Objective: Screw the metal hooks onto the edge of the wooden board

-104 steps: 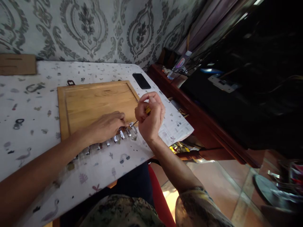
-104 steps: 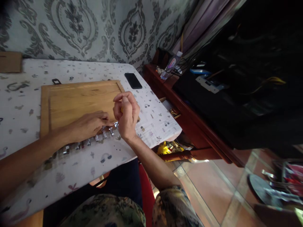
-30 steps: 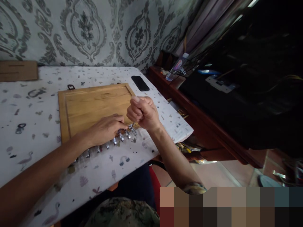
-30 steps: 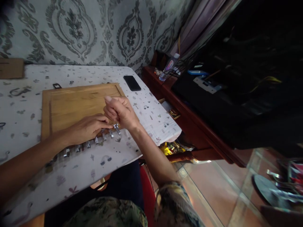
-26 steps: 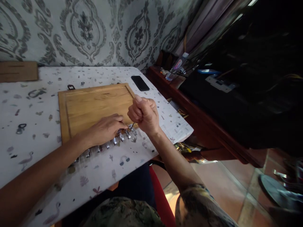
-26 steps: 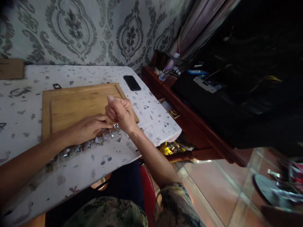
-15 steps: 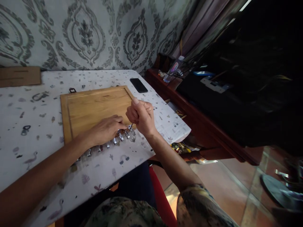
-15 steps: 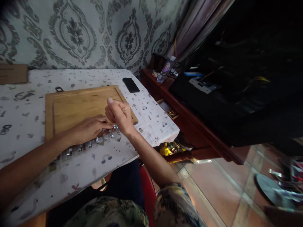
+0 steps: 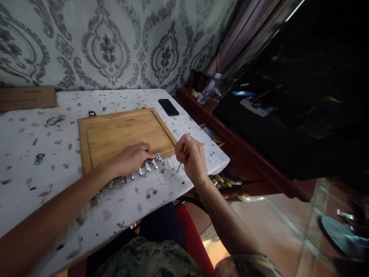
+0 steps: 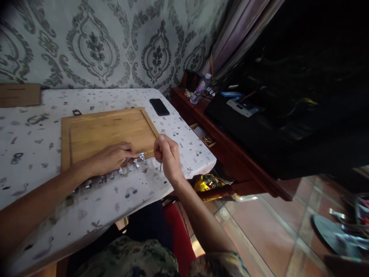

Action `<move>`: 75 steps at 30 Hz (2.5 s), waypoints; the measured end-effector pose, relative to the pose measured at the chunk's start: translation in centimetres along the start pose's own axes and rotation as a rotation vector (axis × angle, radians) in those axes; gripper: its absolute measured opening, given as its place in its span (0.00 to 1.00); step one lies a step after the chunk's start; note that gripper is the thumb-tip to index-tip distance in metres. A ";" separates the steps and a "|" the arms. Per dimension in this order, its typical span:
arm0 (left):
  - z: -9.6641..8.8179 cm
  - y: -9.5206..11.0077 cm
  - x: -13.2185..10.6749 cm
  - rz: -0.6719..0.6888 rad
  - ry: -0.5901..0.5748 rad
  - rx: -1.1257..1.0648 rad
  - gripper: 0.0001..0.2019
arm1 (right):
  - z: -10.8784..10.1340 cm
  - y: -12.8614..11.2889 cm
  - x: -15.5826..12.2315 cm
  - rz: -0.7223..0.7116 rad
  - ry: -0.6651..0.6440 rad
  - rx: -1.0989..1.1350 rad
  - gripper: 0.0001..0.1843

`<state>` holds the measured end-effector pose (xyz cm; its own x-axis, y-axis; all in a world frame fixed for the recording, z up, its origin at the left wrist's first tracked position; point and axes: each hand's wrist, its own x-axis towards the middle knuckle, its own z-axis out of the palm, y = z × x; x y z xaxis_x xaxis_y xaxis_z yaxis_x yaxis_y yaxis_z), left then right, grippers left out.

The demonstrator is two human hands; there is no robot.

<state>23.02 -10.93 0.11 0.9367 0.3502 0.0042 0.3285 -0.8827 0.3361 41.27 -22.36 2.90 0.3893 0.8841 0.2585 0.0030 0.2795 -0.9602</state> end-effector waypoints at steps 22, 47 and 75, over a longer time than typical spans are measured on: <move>-0.4 0.2 -0.2 0.012 -0.008 -0.056 0.25 | 0.0 -0.1 -0.5 -0.028 0.100 0.156 0.06; -0.3 0.2 -0.3 0.012 -0.011 -0.143 0.21 | 3.9 0.6 3.5 -0.048 0.059 0.273 0.06; 0.3 -0.4 -0.3 0.024 0.042 -0.130 0.17 | 3.9 1.6 6.1 -0.018 -0.374 0.371 0.09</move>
<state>22.65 -10.73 -0.33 0.9373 0.3446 0.0526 0.2849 -0.8441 0.4543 40.04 -15.02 3.35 0.0370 0.9322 0.3600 -0.3463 0.3499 -0.8704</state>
